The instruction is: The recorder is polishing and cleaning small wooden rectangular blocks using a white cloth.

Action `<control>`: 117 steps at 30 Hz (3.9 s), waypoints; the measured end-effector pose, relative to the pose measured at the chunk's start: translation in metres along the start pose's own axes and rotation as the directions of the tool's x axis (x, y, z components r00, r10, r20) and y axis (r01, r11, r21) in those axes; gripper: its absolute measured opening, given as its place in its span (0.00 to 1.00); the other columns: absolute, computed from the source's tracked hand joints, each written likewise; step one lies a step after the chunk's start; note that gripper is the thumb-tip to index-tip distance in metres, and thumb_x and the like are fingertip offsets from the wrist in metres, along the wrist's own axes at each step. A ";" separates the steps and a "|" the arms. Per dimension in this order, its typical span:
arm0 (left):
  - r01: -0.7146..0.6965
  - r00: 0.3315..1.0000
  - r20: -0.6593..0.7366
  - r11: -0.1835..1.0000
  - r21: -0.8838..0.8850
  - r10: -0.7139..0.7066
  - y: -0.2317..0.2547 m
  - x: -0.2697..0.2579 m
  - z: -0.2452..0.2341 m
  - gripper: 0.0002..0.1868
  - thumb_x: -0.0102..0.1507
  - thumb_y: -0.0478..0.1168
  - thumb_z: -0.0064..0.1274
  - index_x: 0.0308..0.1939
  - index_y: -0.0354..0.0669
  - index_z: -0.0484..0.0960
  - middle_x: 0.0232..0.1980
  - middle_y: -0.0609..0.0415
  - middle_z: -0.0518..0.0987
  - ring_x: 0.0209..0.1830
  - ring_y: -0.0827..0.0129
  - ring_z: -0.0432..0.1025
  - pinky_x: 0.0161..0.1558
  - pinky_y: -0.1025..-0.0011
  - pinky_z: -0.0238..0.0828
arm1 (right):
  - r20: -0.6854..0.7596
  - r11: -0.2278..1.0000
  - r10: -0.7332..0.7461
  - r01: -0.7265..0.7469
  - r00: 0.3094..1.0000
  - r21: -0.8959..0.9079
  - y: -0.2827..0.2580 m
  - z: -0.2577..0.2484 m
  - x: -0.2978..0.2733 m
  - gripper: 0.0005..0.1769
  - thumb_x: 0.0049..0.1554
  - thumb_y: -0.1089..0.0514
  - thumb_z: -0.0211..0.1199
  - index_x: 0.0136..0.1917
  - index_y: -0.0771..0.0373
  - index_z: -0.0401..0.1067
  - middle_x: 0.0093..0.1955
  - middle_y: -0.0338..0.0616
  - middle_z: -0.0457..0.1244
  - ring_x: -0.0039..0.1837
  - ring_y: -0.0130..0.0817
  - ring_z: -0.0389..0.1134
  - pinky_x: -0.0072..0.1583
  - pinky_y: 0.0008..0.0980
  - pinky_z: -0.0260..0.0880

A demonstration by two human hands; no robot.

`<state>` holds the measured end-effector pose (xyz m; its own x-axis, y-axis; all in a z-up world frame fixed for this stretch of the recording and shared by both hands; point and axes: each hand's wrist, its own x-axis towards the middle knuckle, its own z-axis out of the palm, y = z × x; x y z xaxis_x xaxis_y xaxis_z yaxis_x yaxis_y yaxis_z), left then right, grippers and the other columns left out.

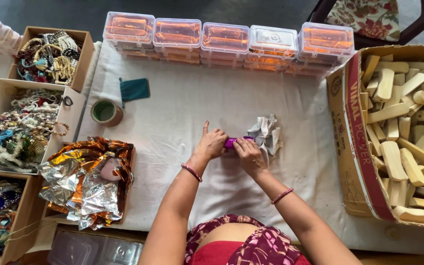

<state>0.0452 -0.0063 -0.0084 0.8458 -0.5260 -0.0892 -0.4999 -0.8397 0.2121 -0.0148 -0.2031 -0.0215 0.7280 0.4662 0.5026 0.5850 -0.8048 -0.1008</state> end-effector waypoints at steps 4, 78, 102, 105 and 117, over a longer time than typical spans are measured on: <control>-0.003 0.999 0.055 0.999 0.039 0.001 -0.004 0.017 0.001 0.20 0.53 0.49 0.66 0.48 0.51 0.83 0.53 0.59 0.79 0.63 0.66 0.70 0.71 0.29 0.38 | 0.051 0.999 0.016 -0.018 0.999 0.049 0.022 0.009 0.019 0.19 0.52 0.64 0.59 0.58 0.67 0.75 0.60 0.54 0.68 0.62 0.48 0.70 0.65 0.46 0.68; 0.918 -0.052 -0.748 0.263 -0.296 -0.661 -0.001 -0.490 -0.127 0.22 0.51 0.44 0.68 0.45 0.39 0.80 0.51 0.46 0.78 0.58 0.52 0.66 0.59 0.38 0.58 | 0.834 0.032 0.023 -0.835 0.551 0.550 -0.001 0.049 -0.052 0.21 0.60 0.61 0.66 0.65 0.69 0.74 0.55 0.41 0.71 0.55 0.28 0.69 0.59 0.27 0.65; 0.279 -0.721 0.427 -0.792 -0.543 -0.546 0.129 -0.794 0.011 0.80 0.34 0.71 0.77 0.77 0.39 0.49 0.62 0.30 0.71 0.58 0.41 0.73 0.56 0.48 0.71 | 0.849 0.115 0.012 -0.844 0.529 0.524 0.002 0.067 -0.043 0.19 0.61 0.61 0.67 0.64 0.69 0.76 0.53 0.40 0.70 0.51 0.23 0.67 0.55 0.24 0.63; 0.410 -0.564 0.474 -0.727 -0.551 -0.676 0.131 -0.801 0.014 0.76 0.32 0.58 0.83 0.75 0.34 0.56 0.63 0.31 0.73 0.61 0.46 0.73 0.60 0.51 0.73 | 0.846 0.101 0.016 -0.843 0.533 0.529 0.001 0.064 -0.044 0.19 0.60 0.61 0.67 0.64 0.69 0.75 0.53 0.39 0.70 0.52 0.22 0.67 0.56 0.24 0.63; 0.607 0.383 -0.576 0.667 -0.432 -0.722 0.087 -0.482 -0.272 0.34 0.53 0.48 0.68 0.62 0.45 0.78 0.53 0.49 0.77 0.53 0.53 0.75 0.51 0.59 0.73 | 0.914 -0.365 0.179 -0.838 0.365 0.406 -0.007 0.028 -0.031 0.18 0.60 0.57 0.60 0.63 0.60 0.74 0.54 0.34 0.69 0.56 0.29 0.68 0.56 0.38 0.70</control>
<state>-0.3558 0.2110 0.3176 0.7922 0.4825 0.3736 0.2607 -0.8212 0.5077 -0.0315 -0.2018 -0.0603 0.6972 0.3614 -0.6192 -0.6782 0.0524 -0.7330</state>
